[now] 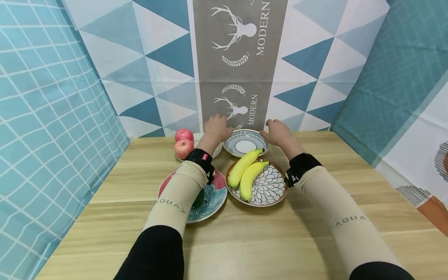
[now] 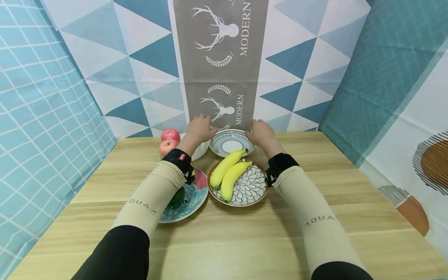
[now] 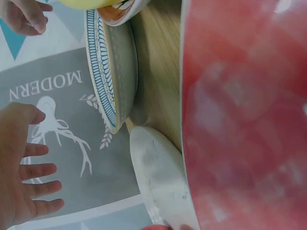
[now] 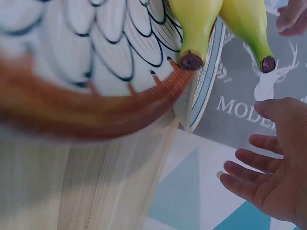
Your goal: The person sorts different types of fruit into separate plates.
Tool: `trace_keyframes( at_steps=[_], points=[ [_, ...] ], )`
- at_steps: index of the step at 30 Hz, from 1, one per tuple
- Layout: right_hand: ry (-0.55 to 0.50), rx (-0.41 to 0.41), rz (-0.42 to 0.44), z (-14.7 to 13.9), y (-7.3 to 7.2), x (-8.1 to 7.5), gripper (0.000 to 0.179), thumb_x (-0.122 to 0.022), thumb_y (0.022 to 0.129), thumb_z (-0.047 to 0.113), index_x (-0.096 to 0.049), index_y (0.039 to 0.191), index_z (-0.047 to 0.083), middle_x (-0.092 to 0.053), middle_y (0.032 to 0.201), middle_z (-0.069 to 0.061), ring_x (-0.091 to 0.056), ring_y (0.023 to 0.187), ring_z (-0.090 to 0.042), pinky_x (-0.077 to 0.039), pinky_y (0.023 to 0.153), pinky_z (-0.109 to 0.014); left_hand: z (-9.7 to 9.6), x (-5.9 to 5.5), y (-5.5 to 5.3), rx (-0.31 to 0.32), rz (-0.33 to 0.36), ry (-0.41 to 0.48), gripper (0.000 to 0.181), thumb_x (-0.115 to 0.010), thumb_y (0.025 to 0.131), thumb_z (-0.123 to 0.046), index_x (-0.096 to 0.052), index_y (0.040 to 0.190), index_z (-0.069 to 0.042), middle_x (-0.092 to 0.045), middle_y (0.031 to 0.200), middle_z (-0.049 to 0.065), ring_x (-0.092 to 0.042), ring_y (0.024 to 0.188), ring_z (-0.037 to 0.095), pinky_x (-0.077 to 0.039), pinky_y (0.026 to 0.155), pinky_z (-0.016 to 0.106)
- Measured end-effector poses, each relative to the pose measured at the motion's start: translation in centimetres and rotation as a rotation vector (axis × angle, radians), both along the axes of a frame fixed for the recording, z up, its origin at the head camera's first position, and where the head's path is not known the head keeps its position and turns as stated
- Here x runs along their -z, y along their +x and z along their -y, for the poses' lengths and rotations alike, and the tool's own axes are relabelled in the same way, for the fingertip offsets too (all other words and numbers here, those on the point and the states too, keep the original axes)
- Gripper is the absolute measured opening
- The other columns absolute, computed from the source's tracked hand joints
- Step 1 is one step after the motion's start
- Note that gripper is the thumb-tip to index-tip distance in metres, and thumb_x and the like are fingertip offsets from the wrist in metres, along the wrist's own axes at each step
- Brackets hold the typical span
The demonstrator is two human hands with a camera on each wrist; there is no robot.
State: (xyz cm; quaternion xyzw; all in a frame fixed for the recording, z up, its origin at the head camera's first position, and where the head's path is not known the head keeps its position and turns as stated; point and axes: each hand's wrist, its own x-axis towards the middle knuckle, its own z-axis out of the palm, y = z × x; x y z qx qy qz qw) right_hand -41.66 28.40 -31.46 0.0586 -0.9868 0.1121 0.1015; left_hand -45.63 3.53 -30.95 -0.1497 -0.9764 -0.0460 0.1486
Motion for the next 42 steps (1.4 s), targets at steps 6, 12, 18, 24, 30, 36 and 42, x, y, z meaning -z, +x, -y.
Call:
trace_keyframes(
  at_steps=[6,12,18,24,30,36,42],
  points=[
    [-0.005,0.037,0.055,-0.5,-1.3,0.6,0.061,-0.055,0.107,0.034,-0.048,0.146,-0.012,-0.056,0.139,-0.035,-0.054,0.13,-0.049,-0.046,0.109,-0.057,-0.3,1.1,-1.1,-0.05,0.056,0.036,0.06,-0.055,0.105,-0.047,-0.053,0.151,-0.008,-0.054,0.147,0.018,-0.05,0.137,0.039,-0.05,0.105,0.054],
    [-0.037,0.037,0.092,-0.4,-2.4,0.8,0.061,-0.054,0.106,0.032,-0.048,0.147,-0.012,-0.055,0.142,-0.034,-0.053,0.133,-0.049,-0.044,0.111,-0.057,-0.3,1.6,-2.0,-0.124,0.053,0.08,0.059,-0.058,0.105,-0.046,-0.055,0.148,-0.006,-0.055,0.145,0.019,-0.051,0.136,0.039,-0.051,0.104,0.054],
    [-0.039,0.073,0.133,-0.7,-3.0,1.5,0.06,-0.055,0.105,0.031,-0.05,0.145,-0.013,-0.055,0.143,-0.034,-0.052,0.133,-0.049,-0.044,0.112,-0.057,-0.8,2.6,-2.7,-0.142,0.08,0.038,0.059,-0.057,0.104,-0.044,-0.054,0.149,-0.006,-0.054,0.146,0.019,-0.05,0.137,0.038,-0.051,0.104,0.055],
    [-0.039,0.065,0.154,-0.7,-3.2,2.2,0.058,-0.056,0.103,0.029,-0.051,0.144,-0.013,-0.056,0.141,-0.035,-0.054,0.131,-0.049,-0.045,0.11,-0.057,-1.1,3.5,-3.0,-0.159,0.092,0.021,0.062,-0.057,0.104,-0.042,-0.049,0.155,-0.007,-0.052,0.15,0.02,-0.049,0.138,0.038,-0.05,0.105,0.056],
    [-0.048,0.069,0.178,-0.1,-3.3,2.4,0.058,-0.058,0.105,0.029,-0.049,0.145,-0.012,-0.055,0.142,-0.034,-0.053,0.132,-0.049,-0.044,0.112,-0.056,-0.6,4.5,-3.4,-0.143,0.067,0.05,0.061,-0.06,0.103,-0.042,-0.052,0.148,-0.003,-0.054,0.145,0.02,-0.051,0.134,0.039,-0.051,0.103,0.056],
    [-0.082,0.081,0.192,0.4,-3.2,2.1,0.056,-0.058,0.106,0.029,-0.05,0.143,-0.013,-0.055,0.141,-0.034,-0.052,0.133,-0.048,-0.044,0.112,-0.055,0.8,5.1,-4.3,-0.133,0.052,0.071,0.057,-0.058,0.101,-0.038,-0.053,0.145,-0.002,-0.056,0.141,0.019,-0.052,0.133,0.039,-0.052,0.101,0.055],
    [-0.108,0.097,0.236,0.3,-3.7,2.6,0.048,-0.06,0.102,0.024,-0.055,0.133,-0.012,-0.06,0.13,-0.032,-0.062,0.114,-0.044,-0.054,0.097,-0.051,1.5,5.2,-4.1,-0.126,0.054,0.042,0.062,-0.06,0.1,-0.045,-0.056,0.142,-0.001,-0.057,0.139,0.019,-0.052,0.132,0.038,-0.051,0.102,0.055]
  ],
)
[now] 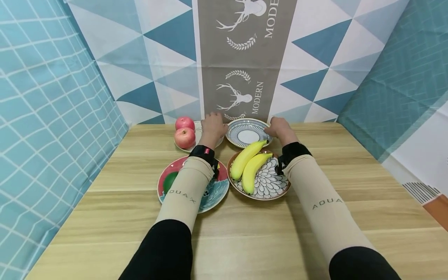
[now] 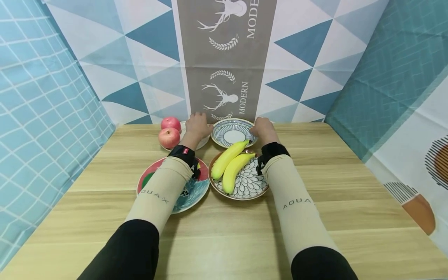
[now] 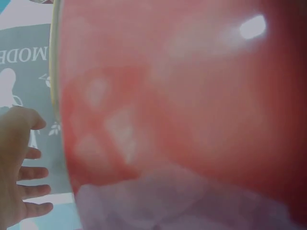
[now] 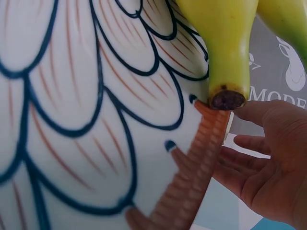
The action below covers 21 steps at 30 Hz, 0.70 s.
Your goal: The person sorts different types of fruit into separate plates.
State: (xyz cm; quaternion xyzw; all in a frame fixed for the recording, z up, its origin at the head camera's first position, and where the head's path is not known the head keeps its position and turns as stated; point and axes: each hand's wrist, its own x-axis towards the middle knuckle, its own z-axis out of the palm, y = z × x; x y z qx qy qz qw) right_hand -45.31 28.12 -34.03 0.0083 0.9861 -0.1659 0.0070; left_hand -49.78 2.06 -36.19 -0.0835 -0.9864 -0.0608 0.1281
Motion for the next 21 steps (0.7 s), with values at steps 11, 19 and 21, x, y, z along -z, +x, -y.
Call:
trace_keyframes(
  at_steps=[11,19,21],
  points=[
    [-0.077,0.035,0.087,0.7,-0.6,0.2,0.03,-0.067,0.096,0.007,-0.057,0.12,-0.008,-0.059,0.114,-0.026,-0.067,0.094,-0.037,-0.062,0.073,-0.039,3.1,-0.8,1.0,-0.02,-0.017,-0.102,0.052,-0.061,0.095,-0.031,-0.06,0.137,-0.001,-0.058,0.132,0.021,-0.053,0.124,0.04,-0.05,0.096,0.057],
    [-0.038,0.03,0.113,0.9,-0.5,0.6,0.022,-0.067,0.095,0.004,-0.063,0.111,-0.01,-0.063,0.107,-0.025,-0.071,0.08,-0.03,-0.06,0.065,-0.032,5.2,-1.2,2.2,-0.097,-0.033,-0.117,0.047,-0.06,0.098,-0.032,-0.06,0.132,0.0,-0.056,0.132,0.025,-0.049,0.126,0.045,-0.045,0.101,0.063],
    [-0.037,0.039,0.116,0.8,-0.6,0.7,0.023,-0.067,0.095,0.004,-0.063,0.112,-0.01,-0.063,0.108,-0.024,-0.07,0.078,-0.028,-0.06,0.066,-0.032,5.4,-1.4,2.4,-0.125,-0.021,-0.127,0.052,-0.06,0.099,-0.035,-0.058,0.136,0.001,-0.054,0.136,0.027,-0.046,0.131,0.048,-0.041,0.106,0.068]
  ],
)
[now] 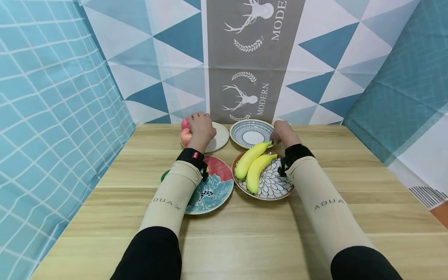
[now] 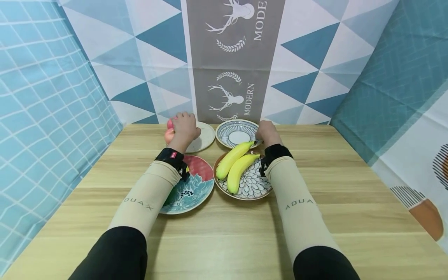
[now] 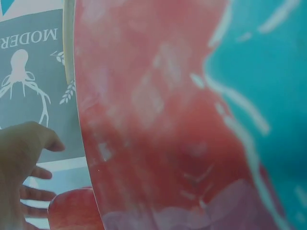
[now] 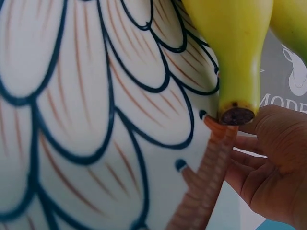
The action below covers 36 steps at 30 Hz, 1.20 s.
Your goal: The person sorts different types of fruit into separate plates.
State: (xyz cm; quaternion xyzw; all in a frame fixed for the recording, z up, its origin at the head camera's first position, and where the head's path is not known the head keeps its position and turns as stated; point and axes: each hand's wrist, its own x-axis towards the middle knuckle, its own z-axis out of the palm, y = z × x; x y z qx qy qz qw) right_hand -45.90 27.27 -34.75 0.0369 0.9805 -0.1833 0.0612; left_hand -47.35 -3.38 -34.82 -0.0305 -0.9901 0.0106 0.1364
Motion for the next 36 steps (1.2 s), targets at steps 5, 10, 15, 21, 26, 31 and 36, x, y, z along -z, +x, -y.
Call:
trace_keyframes(
  at_steps=[5,10,15,21,26,31,36],
  points=[
    [-0.005,0.001,0.005,0.0,0.0,0.1,0.021,-0.066,0.095,0.003,-0.064,0.111,-0.009,-0.063,0.107,-0.025,-0.069,0.077,-0.028,-0.061,0.066,-0.034,0.4,-0.2,0.1,-0.103,0.024,-0.003,0.074,-0.068,0.097,-0.047,-0.049,0.149,0.003,-0.047,0.148,0.031,-0.04,0.14,0.052,-0.038,0.109,0.073],
    [0.014,-0.007,0.004,-0.3,0.1,0.7,0.021,-0.064,0.095,0.003,-0.064,0.111,-0.01,-0.063,0.105,-0.026,-0.068,0.075,-0.029,-0.059,0.062,-0.033,0.8,-0.2,0.2,-0.226,0.078,0.028,0.092,-0.074,0.091,-0.053,-0.041,0.155,0.005,-0.041,0.152,0.035,-0.038,0.141,0.055,-0.043,0.106,0.073],
    [0.016,0.01,-0.001,-0.5,0.1,1.1,0.021,-0.065,0.097,0.003,-0.063,0.114,-0.01,-0.062,0.108,-0.027,-0.068,0.074,-0.029,-0.06,0.061,-0.033,0.7,-0.4,0.4,-0.307,0.14,0.09,0.093,-0.074,0.09,-0.049,-0.038,0.154,0.008,-0.039,0.147,0.039,-0.042,0.135,0.058,-0.05,0.101,0.07],
    [0.017,0.009,-0.006,-0.6,0.2,0.8,0.02,-0.067,0.096,0.002,-0.065,0.111,-0.011,-0.062,0.105,-0.027,-0.068,0.07,-0.027,-0.059,0.059,-0.032,0.7,-0.8,0.7,-0.399,0.188,0.117,0.086,-0.07,0.093,-0.043,-0.038,0.153,0.01,-0.045,0.139,0.038,-0.051,0.126,0.059,-0.057,0.093,0.064],
    [0.032,0.005,-0.008,-0.4,0.3,0.3,0.019,-0.066,0.096,0.002,-0.065,0.11,-0.011,-0.063,0.103,-0.025,-0.066,0.069,-0.026,-0.057,0.058,-0.031,0.9,-1.1,0.9,-0.393,0.223,0.075,0.078,-0.067,0.095,-0.041,-0.046,0.147,0.014,-0.051,0.133,0.039,-0.061,0.111,0.058,-0.063,0.08,0.057],
    [0.026,-0.001,-0.002,0.0,0.2,-0.1,0.02,-0.065,0.097,0.001,-0.063,0.112,-0.012,-0.062,0.105,-0.027,-0.066,0.069,-0.026,-0.058,0.058,-0.032,1.2,-1.4,0.8,-0.414,0.248,0.051,0.063,-0.069,0.095,-0.041,-0.061,0.134,0.008,-0.061,0.122,0.031,-0.069,0.091,0.047,-0.065,0.068,0.051],
    [0.038,0.003,0.005,0.1,-0.2,-0.1,0.022,-0.065,0.096,0.001,-0.063,0.114,-0.012,-0.061,0.107,-0.027,-0.066,0.069,-0.026,-0.058,0.058,-0.032,1.4,-1.3,0.4,-0.425,0.246,0.07,0.06,-0.07,0.095,-0.037,-0.062,0.131,0.009,-0.064,0.12,0.028,-0.07,0.086,0.046,-0.064,0.063,0.05]
  ],
)
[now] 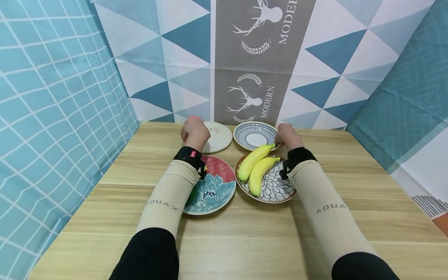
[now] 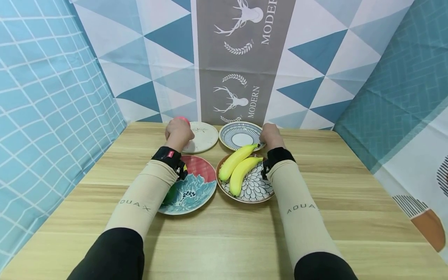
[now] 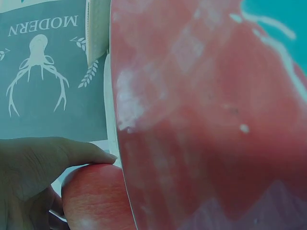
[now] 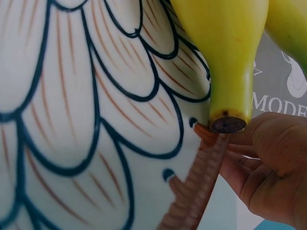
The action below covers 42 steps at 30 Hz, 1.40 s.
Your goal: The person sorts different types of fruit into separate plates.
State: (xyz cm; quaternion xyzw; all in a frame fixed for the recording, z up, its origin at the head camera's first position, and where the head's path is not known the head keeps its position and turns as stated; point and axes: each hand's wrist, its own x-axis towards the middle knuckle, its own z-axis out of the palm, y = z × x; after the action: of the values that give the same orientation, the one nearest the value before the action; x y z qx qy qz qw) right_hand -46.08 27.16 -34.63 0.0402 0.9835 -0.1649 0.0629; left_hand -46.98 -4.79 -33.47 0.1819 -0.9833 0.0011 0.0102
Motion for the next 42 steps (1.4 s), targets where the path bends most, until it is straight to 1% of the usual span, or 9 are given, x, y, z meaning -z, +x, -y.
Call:
trace_keyframes(
  at_steps=[4,9,15,20,24,27,36,39,42],
  points=[
    [-0.01,0.005,0.0,-0.2,-0.1,0.1,0.021,-0.066,0.096,0.002,-0.065,0.112,-0.012,-0.062,0.105,-0.026,-0.065,0.07,-0.027,-0.057,0.058,-0.032,0.0,-0.1,0.0,0.001,-0.009,0.001,0.057,-0.071,0.095,-0.034,-0.063,0.131,0.009,-0.065,0.121,0.028,-0.071,0.084,0.044,-0.064,0.063,0.05],
    [-0.009,0.026,-0.002,-0.2,0.2,0.3,0.014,-0.068,0.095,0.003,-0.069,0.103,-0.009,-0.062,0.098,-0.021,-0.063,0.071,-0.026,-0.054,0.057,-0.03,-0.2,-0.2,0.5,0.01,-0.011,0.0,0.055,-0.071,0.095,-0.034,-0.063,0.13,0.008,-0.066,0.119,0.027,-0.071,0.079,0.04,-0.064,0.063,0.049],
    [-0.014,0.061,-0.028,0.3,1.1,0.0,0.008,-0.069,0.093,0.002,-0.07,0.094,-0.006,-0.062,0.091,-0.018,-0.061,0.07,-0.025,-0.052,0.055,-0.029,-0.3,-0.6,0.7,0.012,0.001,0.005,0.057,-0.072,0.095,-0.037,-0.063,0.131,0.006,-0.067,0.12,0.025,-0.071,0.082,0.038,-0.064,0.064,0.049],
    [0.01,0.053,-0.057,0.5,1.9,-0.4,0.007,-0.067,0.093,0.002,-0.069,0.09,-0.004,-0.062,0.09,-0.018,-0.059,0.074,-0.028,-0.049,0.057,-0.03,-0.5,-1.1,0.5,0.038,0.014,-0.02,0.057,-0.07,0.095,-0.042,-0.066,0.132,0.002,-0.067,0.123,0.023,-0.07,0.083,0.035,-0.063,0.062,0.046],
    [0.002,0.045,-0.056,0.6,2.1,-0.6,0.007,-0.067,0.093,0.001,-0.069,0.089,-0.004,-0.062,0.09,-0.018,-0.059,0.073,-0.027,-0.05,0.058,-0.03,-0.8,-1.2,0.4,0.072,0.02,-0.051,0.056,-0.067,0.095,-0.045,-0.068,0.129,0.0,-0.066,0.121,0.023,-0.069,0.081,0.034,-0.062,0.057,0.044],
    [-0.011,0.051,-0.046,0.5,2.1,-0.5,0.006,-0.067,0.092,0.001,-0.069,0.091,-0.005,-0.062,0.091,-0.019,-0.06,0.072,-0.026,-0.051,0.057,-0.03,-1.1,-1.2,0.5,0.093,0.014,-0.054,0.052,-0.066,0.095,-0.042,-0.068,0.126,0.0,-0.066,0.117,0.023,-0.068,0.08,0.035,-0.061,0.057,0.045],
    [-0.045,0.084,-0.027,0.1,1.2,0.1,0.007,-0.067,0.094,0.001,-0.071,0.095,-0.005,-0.064,0.097,-0.021,-0.06,0.072,-0.027,-0.05,0.054,-0.03,-2.0,-2.0,1.1,0.139,-0.005,-0.028,0.052,-0.064,0.097,-0.037,-0.066,0.131,0.002,-0.065,0.124,0.023,-0.068,0.088,0.039,-0.064,0.072,0.049],
    [-0.039,0.09,-0.036,0.3,1.5,-0.1,0.007,-0.069,0.094,0.002,-0.071,0.095,-0.005,-0.064,0.1,-0.022,-0.06,0.075,-0.028,-0.051,0.055,-0.03,-2.3,-2.4,1.1,0.153,-0.027,-0.016,0.052,-0.065,0.096,-0.037,-0.065,0.133,0.0,-0.063,0.125,0.023,-0.066,0.094,0.039,-0.064,0.073,0.051],
    [-0.019,0.084,-0.048,0.6,2.1,-0.4,0.009,-0.069,0.095,0.004,-0.071,0.096,-0.004,-0.065,0.102,-0.022,-0.06,0.082,-0.031,-0.053,0.061,-0.032,-2.5,-2.7,1.0,0.161,-0.046,0.002,0.052,-0.069,0.094,-0.035,-0.065,0.133,-0.001,-0.062,0.127,0.022,-0.065,0.099,0.038,-0.063,0.072,0.052]
  ],
)
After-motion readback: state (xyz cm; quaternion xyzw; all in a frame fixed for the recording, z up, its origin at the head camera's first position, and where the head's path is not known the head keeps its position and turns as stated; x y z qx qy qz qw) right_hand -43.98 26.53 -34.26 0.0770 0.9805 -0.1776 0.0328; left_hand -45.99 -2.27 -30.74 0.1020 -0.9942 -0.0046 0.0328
